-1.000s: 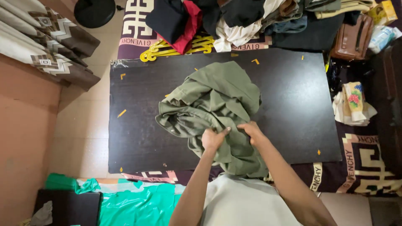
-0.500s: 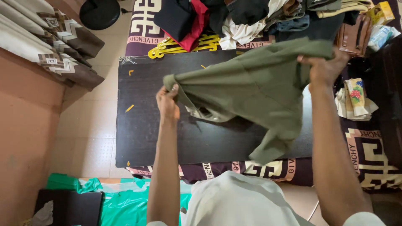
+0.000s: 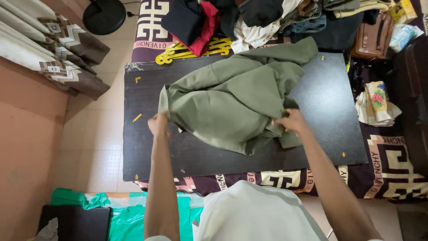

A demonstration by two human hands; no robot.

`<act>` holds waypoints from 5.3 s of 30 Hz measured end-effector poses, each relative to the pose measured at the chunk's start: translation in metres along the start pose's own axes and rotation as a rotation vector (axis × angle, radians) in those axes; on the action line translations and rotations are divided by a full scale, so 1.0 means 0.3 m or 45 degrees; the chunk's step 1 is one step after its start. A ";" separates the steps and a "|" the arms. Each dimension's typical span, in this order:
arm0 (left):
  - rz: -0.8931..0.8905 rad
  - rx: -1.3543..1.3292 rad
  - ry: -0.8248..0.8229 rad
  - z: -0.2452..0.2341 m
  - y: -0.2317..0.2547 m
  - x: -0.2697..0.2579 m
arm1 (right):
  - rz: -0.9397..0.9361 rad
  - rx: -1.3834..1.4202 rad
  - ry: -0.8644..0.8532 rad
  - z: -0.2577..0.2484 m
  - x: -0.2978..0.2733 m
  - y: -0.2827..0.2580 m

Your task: Folding several items of clothing and packing them into an open suitcase.

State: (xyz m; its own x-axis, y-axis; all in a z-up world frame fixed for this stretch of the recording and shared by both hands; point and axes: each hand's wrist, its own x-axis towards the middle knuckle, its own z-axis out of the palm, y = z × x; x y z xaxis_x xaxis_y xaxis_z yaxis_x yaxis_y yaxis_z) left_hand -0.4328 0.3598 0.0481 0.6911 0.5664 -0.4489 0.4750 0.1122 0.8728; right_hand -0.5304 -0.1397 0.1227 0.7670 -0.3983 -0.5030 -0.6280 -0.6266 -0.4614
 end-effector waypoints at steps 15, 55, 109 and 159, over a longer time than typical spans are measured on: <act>0.907 0.741 -0.530 0.355 -0.195 -0.672 | -0.483 0.261 0.602 0.275 0.490 0.334; 0.018 -0.209 0.126 0.259 -0.648 -0.708 | -0.342 0.160 1.523 -0.104 0.048 0.557; -0.689 -0.974 -0.612 -0.111 -0.623 -0.735 | -0.068 1.018 -0.740 0.834 -0.210 0.719; 1.006 1.123 0.457 0.203 -0.216 -0.686 | 0.240 0.965 0.029 -0.308 0.694 0.545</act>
State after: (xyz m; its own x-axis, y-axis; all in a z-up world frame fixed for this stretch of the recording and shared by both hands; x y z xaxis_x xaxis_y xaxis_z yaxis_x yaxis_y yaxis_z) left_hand -0.5728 0.1861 0.0722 0.8327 0.4361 0.3412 0.2963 -0.8715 0.3906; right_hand -0.4612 -0.3871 0.0101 0.6360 -0.4710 -0.6113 -0.6600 0.0784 -0.7471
